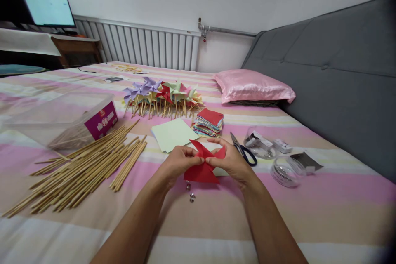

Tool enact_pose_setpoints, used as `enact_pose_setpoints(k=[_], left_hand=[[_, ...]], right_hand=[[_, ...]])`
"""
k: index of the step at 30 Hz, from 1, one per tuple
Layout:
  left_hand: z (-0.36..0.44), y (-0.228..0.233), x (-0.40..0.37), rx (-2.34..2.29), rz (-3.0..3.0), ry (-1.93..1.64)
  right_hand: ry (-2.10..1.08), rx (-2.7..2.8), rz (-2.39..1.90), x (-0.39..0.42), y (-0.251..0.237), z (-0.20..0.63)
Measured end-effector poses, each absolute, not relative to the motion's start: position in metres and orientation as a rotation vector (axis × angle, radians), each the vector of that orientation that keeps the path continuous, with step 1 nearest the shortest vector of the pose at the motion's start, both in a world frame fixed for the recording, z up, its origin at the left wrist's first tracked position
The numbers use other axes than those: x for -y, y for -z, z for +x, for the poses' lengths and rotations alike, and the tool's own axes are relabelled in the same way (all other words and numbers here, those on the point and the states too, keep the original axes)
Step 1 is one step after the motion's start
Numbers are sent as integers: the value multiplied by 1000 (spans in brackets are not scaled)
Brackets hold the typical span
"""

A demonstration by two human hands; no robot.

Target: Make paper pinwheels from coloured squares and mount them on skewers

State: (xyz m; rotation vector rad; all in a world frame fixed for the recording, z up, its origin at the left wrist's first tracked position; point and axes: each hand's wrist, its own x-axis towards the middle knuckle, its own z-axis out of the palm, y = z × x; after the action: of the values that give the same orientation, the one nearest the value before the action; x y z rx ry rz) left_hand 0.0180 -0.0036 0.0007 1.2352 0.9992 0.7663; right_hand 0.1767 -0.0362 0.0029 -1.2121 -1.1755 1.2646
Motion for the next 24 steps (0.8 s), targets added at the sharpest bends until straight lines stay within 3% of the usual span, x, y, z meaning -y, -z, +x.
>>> enact_pose_setpoints(k=[7,13,19,24], left_hand=[[20,2,-1,-1017,1077,-925],[17,3,-8,-1130,861,-1172],[14,2,-11,-1031,678,-1256],[15,-1,-10,-991,566,-1234]], right_hand=[[-1164,1119,-1054,28,3,172],[-659,1146,-1053,28,-2,172],[-950,1554,-1022,38,-2,161],[-800,1737,-1025,35,10,151]])
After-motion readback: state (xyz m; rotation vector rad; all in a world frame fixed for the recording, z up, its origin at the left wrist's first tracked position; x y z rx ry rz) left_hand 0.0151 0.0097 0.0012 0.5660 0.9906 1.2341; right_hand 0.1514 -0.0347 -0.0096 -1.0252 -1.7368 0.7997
